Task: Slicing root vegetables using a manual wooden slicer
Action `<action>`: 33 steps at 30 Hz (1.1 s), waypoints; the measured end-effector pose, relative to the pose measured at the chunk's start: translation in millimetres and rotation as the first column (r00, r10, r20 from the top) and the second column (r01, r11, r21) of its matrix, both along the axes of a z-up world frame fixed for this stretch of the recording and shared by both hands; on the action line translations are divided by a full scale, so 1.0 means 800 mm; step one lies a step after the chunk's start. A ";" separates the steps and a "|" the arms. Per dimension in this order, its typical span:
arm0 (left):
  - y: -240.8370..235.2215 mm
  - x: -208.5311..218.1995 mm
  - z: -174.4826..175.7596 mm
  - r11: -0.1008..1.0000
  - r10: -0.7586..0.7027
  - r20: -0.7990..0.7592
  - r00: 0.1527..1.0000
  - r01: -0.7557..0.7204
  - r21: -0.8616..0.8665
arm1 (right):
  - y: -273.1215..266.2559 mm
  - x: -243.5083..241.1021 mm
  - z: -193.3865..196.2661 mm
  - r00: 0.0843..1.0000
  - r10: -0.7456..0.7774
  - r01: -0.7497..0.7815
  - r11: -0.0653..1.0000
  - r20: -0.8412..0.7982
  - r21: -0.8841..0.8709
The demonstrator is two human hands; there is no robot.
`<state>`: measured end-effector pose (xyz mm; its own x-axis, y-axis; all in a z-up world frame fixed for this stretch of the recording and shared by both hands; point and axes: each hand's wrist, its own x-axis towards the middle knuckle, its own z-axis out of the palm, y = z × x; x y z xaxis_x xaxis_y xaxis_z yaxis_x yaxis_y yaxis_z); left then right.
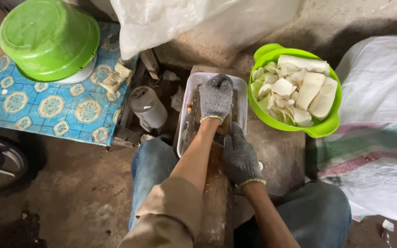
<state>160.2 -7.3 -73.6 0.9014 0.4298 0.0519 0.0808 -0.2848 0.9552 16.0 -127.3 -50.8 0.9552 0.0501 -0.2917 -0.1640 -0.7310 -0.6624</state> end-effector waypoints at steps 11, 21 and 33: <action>-0.001 0.024 -0.003 0.999 -0.033 0.035 0.999 0.034 -0.035 | 0.010 -0.010 0.051 0.974 -0.019 -0.024 0.982 -0.224 -0.188; 0.005 0.053 -0.016 0.998 -0.060 -0.020 0.998 0.060 0.025 | 0.010 -0.007 0.039 0.987 -0.032 0.022 0.998 -0.160 -0.065; 0.002 0.048 -0.016 0.994 -0.108 -0.075 0.991 0.107 -0.021 | 0.014 -0.015 0.036 0.993 -0.094 0.091 0.995 -0.077 -0.042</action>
<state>198.9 -5.5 -86.4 0.9436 0.3302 -0.0247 0.1228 -0.2795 0.9523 4.3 -116.3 -22.2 0.9294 -0.0497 -0.3657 -0.2820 -0.7349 -0.6167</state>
